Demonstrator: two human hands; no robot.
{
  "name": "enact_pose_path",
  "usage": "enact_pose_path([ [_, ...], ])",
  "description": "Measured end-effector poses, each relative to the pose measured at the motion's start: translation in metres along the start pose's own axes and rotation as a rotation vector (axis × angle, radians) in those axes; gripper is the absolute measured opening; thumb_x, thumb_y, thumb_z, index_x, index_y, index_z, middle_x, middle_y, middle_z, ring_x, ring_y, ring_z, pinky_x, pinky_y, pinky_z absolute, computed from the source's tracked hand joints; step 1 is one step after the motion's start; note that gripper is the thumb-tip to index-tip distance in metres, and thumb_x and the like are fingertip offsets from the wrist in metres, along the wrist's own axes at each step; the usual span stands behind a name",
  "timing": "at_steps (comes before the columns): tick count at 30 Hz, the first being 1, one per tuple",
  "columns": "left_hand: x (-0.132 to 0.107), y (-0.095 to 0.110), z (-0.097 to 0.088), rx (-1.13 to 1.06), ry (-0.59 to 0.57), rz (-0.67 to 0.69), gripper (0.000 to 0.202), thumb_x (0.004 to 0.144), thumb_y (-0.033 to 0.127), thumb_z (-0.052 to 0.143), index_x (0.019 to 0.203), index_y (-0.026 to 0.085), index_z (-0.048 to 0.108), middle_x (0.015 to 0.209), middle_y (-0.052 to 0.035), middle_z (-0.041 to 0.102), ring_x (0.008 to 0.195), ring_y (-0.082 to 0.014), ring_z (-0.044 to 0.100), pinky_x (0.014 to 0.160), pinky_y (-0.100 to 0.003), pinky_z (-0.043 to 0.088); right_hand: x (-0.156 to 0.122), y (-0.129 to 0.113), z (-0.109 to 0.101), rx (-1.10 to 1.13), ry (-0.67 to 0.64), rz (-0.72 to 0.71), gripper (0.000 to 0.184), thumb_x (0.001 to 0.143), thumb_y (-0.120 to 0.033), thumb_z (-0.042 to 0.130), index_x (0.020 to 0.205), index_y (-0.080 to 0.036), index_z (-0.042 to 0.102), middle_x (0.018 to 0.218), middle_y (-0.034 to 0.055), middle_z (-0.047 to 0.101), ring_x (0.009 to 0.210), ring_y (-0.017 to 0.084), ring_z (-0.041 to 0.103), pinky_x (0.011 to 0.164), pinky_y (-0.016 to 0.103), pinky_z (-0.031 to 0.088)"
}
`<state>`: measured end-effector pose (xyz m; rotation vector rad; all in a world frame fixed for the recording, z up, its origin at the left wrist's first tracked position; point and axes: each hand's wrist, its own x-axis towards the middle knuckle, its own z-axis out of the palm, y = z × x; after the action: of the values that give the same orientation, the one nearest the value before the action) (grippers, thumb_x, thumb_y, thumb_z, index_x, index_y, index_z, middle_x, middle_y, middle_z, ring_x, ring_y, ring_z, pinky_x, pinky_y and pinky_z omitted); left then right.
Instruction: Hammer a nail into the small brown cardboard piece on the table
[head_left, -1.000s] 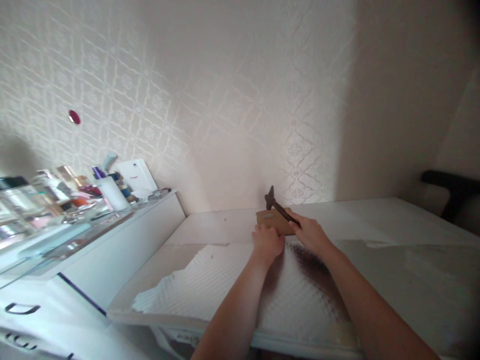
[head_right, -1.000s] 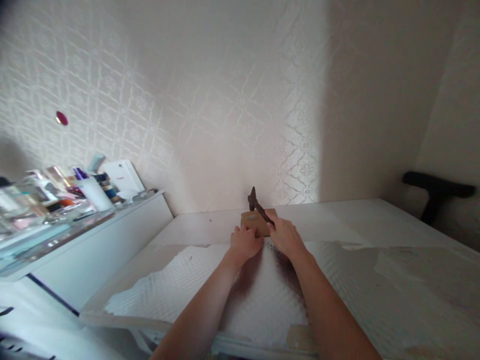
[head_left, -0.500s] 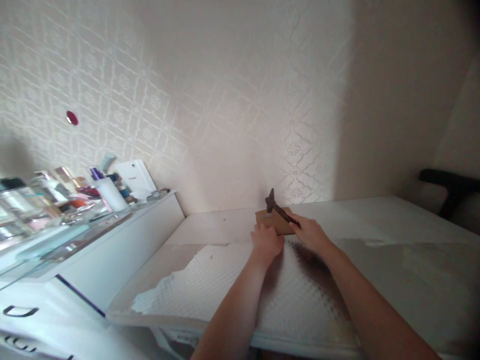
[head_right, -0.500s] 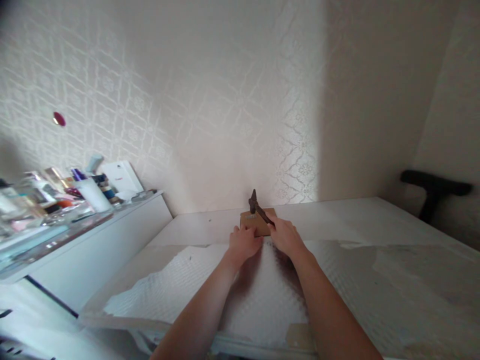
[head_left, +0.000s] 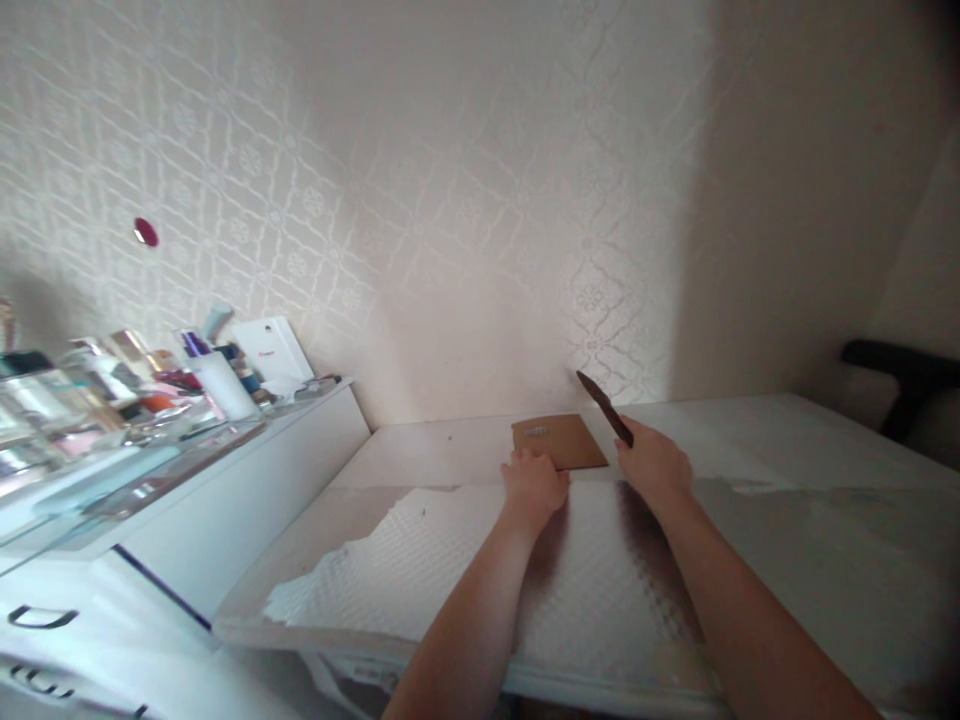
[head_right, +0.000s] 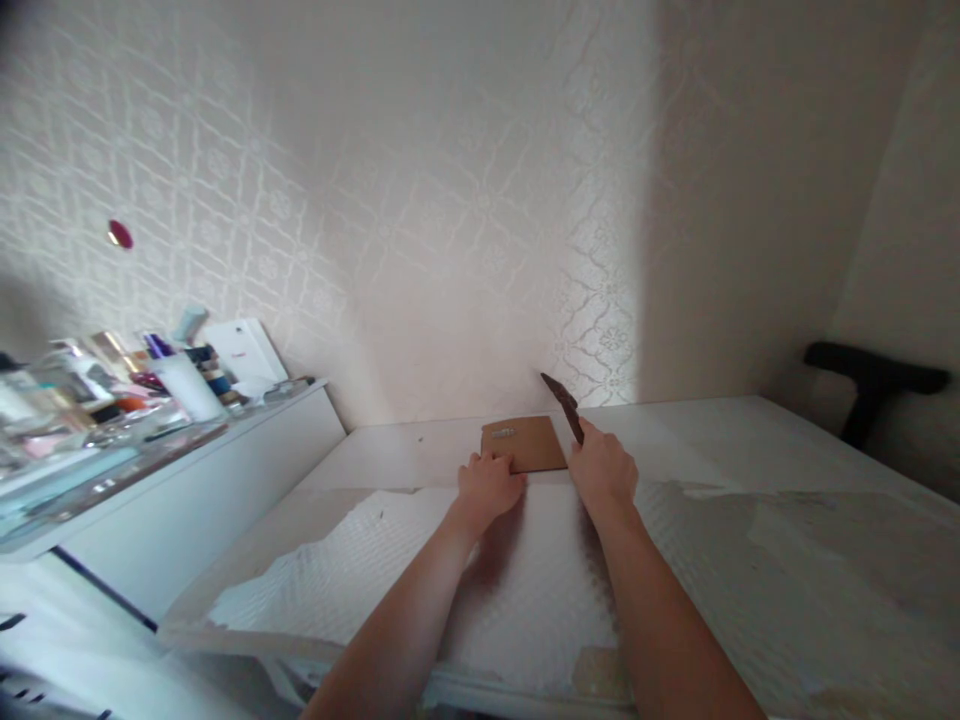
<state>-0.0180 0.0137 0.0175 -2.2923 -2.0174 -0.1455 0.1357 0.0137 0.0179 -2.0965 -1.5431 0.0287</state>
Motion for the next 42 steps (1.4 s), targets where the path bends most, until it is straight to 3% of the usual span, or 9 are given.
enact_pose_path([
  [6,-0.001,0.002,-0.003,0.019,-0.021,-0.002,0.041,0.081,0.046,0.036,0.103,0.020,0.058,0.111,-0.0117,0.055,0.105,-0.0275,0.045,0.082,-0.042,0.037,0.002,0.010,0.007,-0.020,0.019,0.039,0.050,0.075,-0.020,0.040,0.124,-0.021,0.048,0.090,0.0148,0.063,0.083,0.026,0.061,0.067,0.035,0.045],
  [13,-0.001,0.002,-0.003,0.027,-0.010,0.008,0.039,0.080,0.043,0.038,0.101,0.017,0.059,0.106,-0.0132,0.056,0.102,-0.0274,0.048,0.080,-0.040,0.039,-0.004,-0.002,0.007,-0.070,-0.148,0.070,0.046,0.079,-0.020,0.034,0.123,-0.017,0.047,0.100,0.0193,0.056,0.089,0.029,0.058,0.069,0.039,0.044],
  [16,-0.002,0.002,-0.003,0.023,0.000,0.006,0.039,0.080,0.044,0.039,0.100,0.017,0.059,0.106,-0.0138,0.056,0.102,-0.0280,0.048,0.081,-0.041,0.038,-0.008,-0.008,0.007,-0.093,-0.141,0.062,0.040,0.081,-0.019,0.033,0.117,-0.017,0.052,0.101,0.0190,0.054,0.094,0.030,0.054,0.072,0.041,0.042],
  [21,-0.003,0.004,0.000,0.011,0.037,0.021,0.039,0.079,0.044,0.041,0.101,0.016,0.058,0.105,-0.0138,0.056,0.102,-0.0285,0.048,0.080,-0.042,0.039,-0.016,-0.020,0.015,-0.073,-0.025,-0.171,0.046,0.078,-0.023,0.043,0.124,-0.014,0.045,0.108,0.0196,0.052,0.101,0.032,0.047,0.077,0.041,0.040],
  [25,-0.002,0.006,-0.001,-0.006,0.051,0.019,0.032,0.083,0.036,0.038,0.102,0.018,0.056,0.109,-0.0124,0.054,0.106,-0.0265,0.046,0.083,-0.040,0.038,-0.020,-0.029,0.028,-0.045,-0.057,-0.400,0.047,0.079,-0.019,0.043,0.124,-0.008,0.044,0.114,0.0190,0.051,0.108,0.028,0.043,0.092,0.040,0.029],
  [28,0.000,0.006,-0.004,-0.030,0.083,-0.004,0.031,0.085,0.028,0.033,0.104,0.020,0.056,0.111,-0.0096,0.055,0.106,-0.0226,0.047,0.083,-0.036,0.038,-0.019,-0.031,0.037,0.002,-0.128,-0.502,0.042,0.080,-0.015,0.038,0.120,-0.005,0.048,0.117,0.0198,0.050,0.113,0.024,0.041,0.095,0.035,0.026],
  [33,0.007,0.001,-0.003,-0.095,0.149,-0.025,0.033,0.087,0.028,0.031,0.108,0.023,0.056,0.110,-0.0051,0.057,0.103,-0.0195,0.049,0.085,-0.031,0.038,-0.017,-0.029,0.045,0.033,-0.218,-0.510,0.035,0.082,-0.019,0.037,0.111,-0.009,0.055,0.117,0.0186,0.050,0.110,0.024,0.043,0.095,0.035,0.027],
  [38,0.015,-0.006,0.003,-0.123,0.252,-0.057,0.032,0.086,0.026,0.033,0.108,0.024,0.057,0.108,-0.0016,0.060,0.097,-0.0171,0.052,0.083,-0.028,0.038,-0.018,-0.028,0.042,0.055,-0.188,-0.518,0.034,0.083,-0.022,0.038,0.107,-0.009,0.057,0.116,0.0182,0.050,0.111,0.024,0.041,0.093,0.035,0.028],
  [42,0.026,-0.014,0.005,-0.083,0.277,-0.141,0.033,0.088,0.026,0.031,0.104,0.023,0.059,0.103,-0.0036,0.061,0.096,-0.0183,0.052,0.083,-0.029,0.038,-0.018,-0.028,0.041,0.072,-0.133,-0.501,0.032,0.082,-0.023,0.040,0.105,-0.010,0.058,0.108,0.0163,0.054,0.105,0.023,0.044,0.090,0.033,0.030],
])
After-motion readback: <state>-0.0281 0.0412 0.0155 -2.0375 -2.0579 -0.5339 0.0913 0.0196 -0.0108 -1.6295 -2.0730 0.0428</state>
